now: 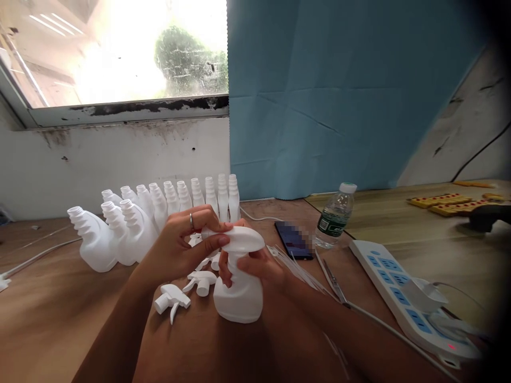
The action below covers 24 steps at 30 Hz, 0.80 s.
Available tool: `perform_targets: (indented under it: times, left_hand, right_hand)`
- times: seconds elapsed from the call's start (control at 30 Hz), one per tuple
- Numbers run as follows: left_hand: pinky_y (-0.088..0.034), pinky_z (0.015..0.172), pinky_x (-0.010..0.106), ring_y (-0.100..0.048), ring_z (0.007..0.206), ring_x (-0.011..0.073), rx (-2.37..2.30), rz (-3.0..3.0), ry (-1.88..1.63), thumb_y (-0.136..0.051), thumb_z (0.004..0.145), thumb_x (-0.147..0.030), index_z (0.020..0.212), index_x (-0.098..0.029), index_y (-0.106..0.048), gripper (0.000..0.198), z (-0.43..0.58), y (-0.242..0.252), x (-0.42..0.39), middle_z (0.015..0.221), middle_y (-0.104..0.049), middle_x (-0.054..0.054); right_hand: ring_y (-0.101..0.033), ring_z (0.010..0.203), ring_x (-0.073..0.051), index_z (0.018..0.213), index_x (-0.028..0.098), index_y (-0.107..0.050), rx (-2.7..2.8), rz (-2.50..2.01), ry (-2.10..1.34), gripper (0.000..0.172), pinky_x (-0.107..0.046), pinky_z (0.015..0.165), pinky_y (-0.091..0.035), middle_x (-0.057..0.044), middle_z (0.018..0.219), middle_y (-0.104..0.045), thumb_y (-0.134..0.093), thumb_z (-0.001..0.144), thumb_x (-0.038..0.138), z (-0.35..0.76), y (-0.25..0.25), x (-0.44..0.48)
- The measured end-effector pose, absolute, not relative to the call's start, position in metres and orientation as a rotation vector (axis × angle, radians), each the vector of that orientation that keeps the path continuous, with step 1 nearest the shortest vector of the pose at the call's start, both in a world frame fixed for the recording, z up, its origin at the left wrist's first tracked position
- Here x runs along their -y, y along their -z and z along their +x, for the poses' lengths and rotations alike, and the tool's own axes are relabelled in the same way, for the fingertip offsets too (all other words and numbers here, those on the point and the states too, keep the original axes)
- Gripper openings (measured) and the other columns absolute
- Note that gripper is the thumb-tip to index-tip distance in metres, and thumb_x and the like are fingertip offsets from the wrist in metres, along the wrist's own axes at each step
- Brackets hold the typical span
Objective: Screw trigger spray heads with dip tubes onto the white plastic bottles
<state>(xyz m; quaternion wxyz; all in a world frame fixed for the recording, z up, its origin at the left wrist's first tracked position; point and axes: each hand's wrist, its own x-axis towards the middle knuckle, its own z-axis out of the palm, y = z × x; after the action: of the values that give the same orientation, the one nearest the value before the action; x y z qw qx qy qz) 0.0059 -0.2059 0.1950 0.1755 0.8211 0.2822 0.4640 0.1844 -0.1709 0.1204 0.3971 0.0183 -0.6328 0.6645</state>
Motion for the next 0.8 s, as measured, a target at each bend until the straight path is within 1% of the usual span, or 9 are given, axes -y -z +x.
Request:
perform_targets:
  times: [0.07,0.17,0.23,0.3,0.43,0.57,0.63,0.7,0.8]
  left_hand:
    - [-0.041,0.054,0.022,-0.051,0.062,0.0096,-0.81,2.333,-1.292,-0.063,0.088,-0.018,0.079,-0.017,-0.062,0.01,0.0059,-0.196,0.2079,0.072,-0.053,0.0]
    - [-0.04,0.055,0.023,-0.049,0.062,0.0098,-0.8,2.345,-1.28,-0.062,0.089,-0.019,0.077,-0.016,-0.06,0.012,0.0055,-0.1967,0.2083,0.071,-0.052,-0.001]
    - [-0.04,0.056,0.023,-0.049,0.063,0.01,-0.798,2.36,-1.278,-0.062,0.089,-0.018,0.075,-0.016,-0.058,0.014,0.0051,-0.1971,0.2077,0.071,-0.052,-0.001]
    - [-0.04,0.058,0.023,-0.049,0.063,0.01,-0.798,2.379,-1.26,-0.061,0.089,-0.018,0.074,-0.016,-0.058,0.015,0.0048,-0.198,0.2073,0.07,-0.052,-0.001]
    - [-0.04,0.06,0.024,-0.051,0.065,0.0102,-0.799,2.393,-1.246,-0.062,0.089,-0.016,0.074,-0.017,-0.057,0.015,0.0047,-0.2,0.2081,0.07,-0.052,-0.002]
    - [-0.038,0.058,0.024,-0.048,0.063,0.0099,-0.811,2.397,-1.227,-0.061,0.089,-0.017,0.073,-0.017,-0.055,0.017,0.0042,-0.1997,0.2074,0.069,-0.051,-0.002]
    - [-0.038,0.058,0.025,-0.048,0.062,0.0101,-0.818,2.401,-1.227,-0.061,0.088,-0.017,0.072,-0.017,-0.055,0.017,0.0038,-0.1992,0.2068,0.069,-0.05,-0.002]
    - [-0.039,0.059,0.025,-0.048,0.062,0.0104,-0.826,2.411,-1.231,-0.061,0.088,-0.016,0.072,-0.017,-0.054,0.017,0.0035,-0.1991,0.2066,0.069,-0.05,-0.002]
    - [-0.039,0.06,0.025,-0.049,0.063,0.0103,-0.836,2.429,-1.225,-0.061,0.088,-0.016,0.072,-0.017,-0.053,0.018,0.0032,-0.1995,0.2074,0.069,-0.05,-0.002]
  right_hand:
    - [-0.056,0.053,-0.013,0.11,0.022,-0.038,1.647,-0.037,-1.617,0.044,-0.028,0.055,-0.045,0.004,0.066,-0.06,-0.071,0.083,0.032,0.1839,-0.1207,0.1715]
    - [-0.059,0.056,-0.015,0.121,0.021,-0.037,1.632,0.025,-1.652,0.053,-0.031,0.057,-0.046,0.002,0.07,-0.061,-0.069,0.084,0.041,0.1836,-0.12,0.1718]
    - [-0.059,0.056,-0.015,0.123,0.022,-0.036,1.613,0.014,-1.67,0.054,-0.031,0.057,-0.047,0.002,0.069,-0.062,-0.068,0.084,0.041,0.1834,-0.1193,0.1714]
    - [-0.058,0.053,-0.015,0.122,0.022,-0.037,1.621,-0.065,-1.649,0.055,-0.029,0.055,-0.046,0.003,0.065,-0.061,-0.073,0.082,0.034,0.1831,-0.1188,0.171]
    - [-0.061,0.057,-0.017,0.122,0.022,-0.038,1.599,0.004,-1.675,0.054,-0.032,0.058,-0.049,0.002,0.068,-0.063,-0.069,0.083,0.043,0.1828,-0.1182,0.1711]
    - [-0.059,0.052,-0.014,0.121,0.023,-0.039,1.616,-0.11,-1.618,0.054,-0.029,0.055,-0.048,0.004,0.063,-0.062,-0.074,0.081,0.033,0.1821,-0.118,0.1725]
    - [-0.06,0.054,-0.016,0.12,0.022,-0.038,1.611,-0.047,-1.636,0.054,-0.03,0.057,-0.048,0.004,0.065,-0.062,-0.073,0.081,0.038,0.1819,-0.1178,0.1729]
    - [-0.062,0.057,-0.016,0.115,0.022,-0.039,1.596,0.007,-1.65,0.05,-0.032,0.059,-0.048,0.003,0.067,-0.063,-0.07,0.082,0.042,0.1818,-0.1177,0.1732]
    - [-0.06,0.054,-0.015,0.104,0.022,-0.04,1.614,-0.099,-1.603,0.042,-0.028,0.055,-0.046,0.004,0.064,-0.063,-0.074,0.081,0.032,0.1817,-0.1175,0.1732]
